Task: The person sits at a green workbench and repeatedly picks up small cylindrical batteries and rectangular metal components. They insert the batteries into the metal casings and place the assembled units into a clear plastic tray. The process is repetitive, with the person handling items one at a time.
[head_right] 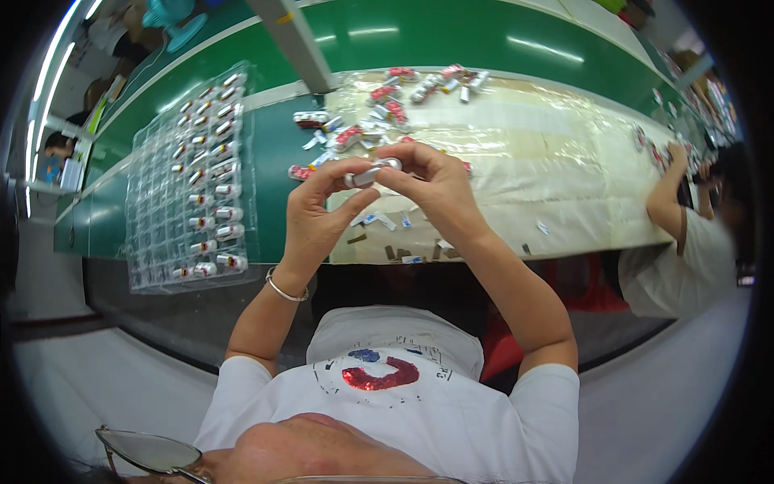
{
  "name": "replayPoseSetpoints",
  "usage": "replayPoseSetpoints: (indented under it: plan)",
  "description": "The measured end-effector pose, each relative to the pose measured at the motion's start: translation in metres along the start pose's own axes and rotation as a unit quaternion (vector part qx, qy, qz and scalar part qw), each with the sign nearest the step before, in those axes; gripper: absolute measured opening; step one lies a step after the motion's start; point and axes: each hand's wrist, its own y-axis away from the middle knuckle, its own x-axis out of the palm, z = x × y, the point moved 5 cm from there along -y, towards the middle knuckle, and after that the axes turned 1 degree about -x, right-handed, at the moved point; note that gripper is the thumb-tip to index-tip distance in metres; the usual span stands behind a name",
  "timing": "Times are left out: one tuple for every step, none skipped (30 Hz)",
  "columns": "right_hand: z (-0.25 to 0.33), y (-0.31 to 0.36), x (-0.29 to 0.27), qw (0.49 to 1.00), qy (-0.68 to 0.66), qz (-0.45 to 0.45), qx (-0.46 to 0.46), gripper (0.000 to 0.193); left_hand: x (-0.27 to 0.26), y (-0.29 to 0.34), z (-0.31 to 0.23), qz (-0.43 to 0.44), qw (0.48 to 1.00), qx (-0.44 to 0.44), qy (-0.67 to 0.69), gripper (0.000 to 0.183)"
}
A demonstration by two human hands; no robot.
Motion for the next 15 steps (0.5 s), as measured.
replayPoseSetpoints:
  plan:
    - [0.003,0.001,0.002,1.000,0.001,0.014,0.005,0.033,-0.005,0.000,-0.004,0.013,0.999,0.010,-0.038,0.025]
    - [0.006,0.001,0.004,1.000,0.002,0.028,0.011,0.034,-0.013,0.000,-0.008,0.027,0.997,0.017,-0.077,0.025]
    - [0.013,0.001,0.003,0.997,0.062,0.024,-0.027,0.036,-0.024,0.000,-0.011,0.017,0.996,0.009,-0.091,0.025]
    - [0.020,0.000,0.002,0.990,0.120,0.021,-0.066,0.037,-0.037,0.001,-0.014,0.007,0.995,0.000,-0.104,0.025]
    - [0.027,-0.001,0.000,0.978,0.176,0.016,-0.107,0.039,-0.052,0.002,-0.017,-0.002,0.993,-0.009,-0.117,0.025]
    - [0.036,-0.002,-0.005,0.950,0.278,0.002,-0.144,0.041,-0.073,0.002,-0.017,-0.020,0.993,-0.010,-0.120,0.025]
    - [0.044,-0.002,-0.011,0.908,0.376,-0.016,-0.182,0.043,-0.096,0.002,-0.017,-0.046,0.992,0.007,-0.118,0.024]
    - [0.044,-0.002,-0.019,0.890,0.415,-0.025,-0.185,0.045,-0.129,0.003,-0.012,-0.087,0.986,0.013,-0.145,0.024]
    - [0.044,-0.002,-0.027,0.867,0.459,-0.035,-0.188,0.044,-0.160,0.003,-0.006,-0.126,0.982,0.004,-0.139,0.024]
    - [0.044,-0.001,-0.032,0.843,0.502,-0.044,-0.189,0.044,-0.194,0.006,-0.002,-0.165,0.977,-0.006,-0.132,0.024]
    - [0.044,0.000,-0.038,0.815,0.544,-0.055,-0.190,0.044,-0.233,0.011,0.007,-0.202,0.967,-0.015,-0.152,0.023]
    - [0.041,0.001,-0.042,0.810,0.559,-0.053,-0.171,0.041,-0.272,0.018,0.017,-0.239,0.955,-0.025,-0.173,0.022]
    - [0.037,0.000,-0.045,0.812,0.561,-0.038,-0.156,0.040,-0.307,0.027,0.022,-0.265,0.935,-0.032,-0.232,0.022]
    - [0.031,0.000,-0.049,0.813,0.565,-0.025,-0.140,0.039,-0.333,0.033,0.025,-0.288,0.913,-0.039,-0.288,0.021]
    - [0.026,-0.001,-0.051,0.813,0.569,-0.013,-0.123,0.038,-0.346,0.033,0.023,-0.280,0.890,-0.039,-0.357,0.022]
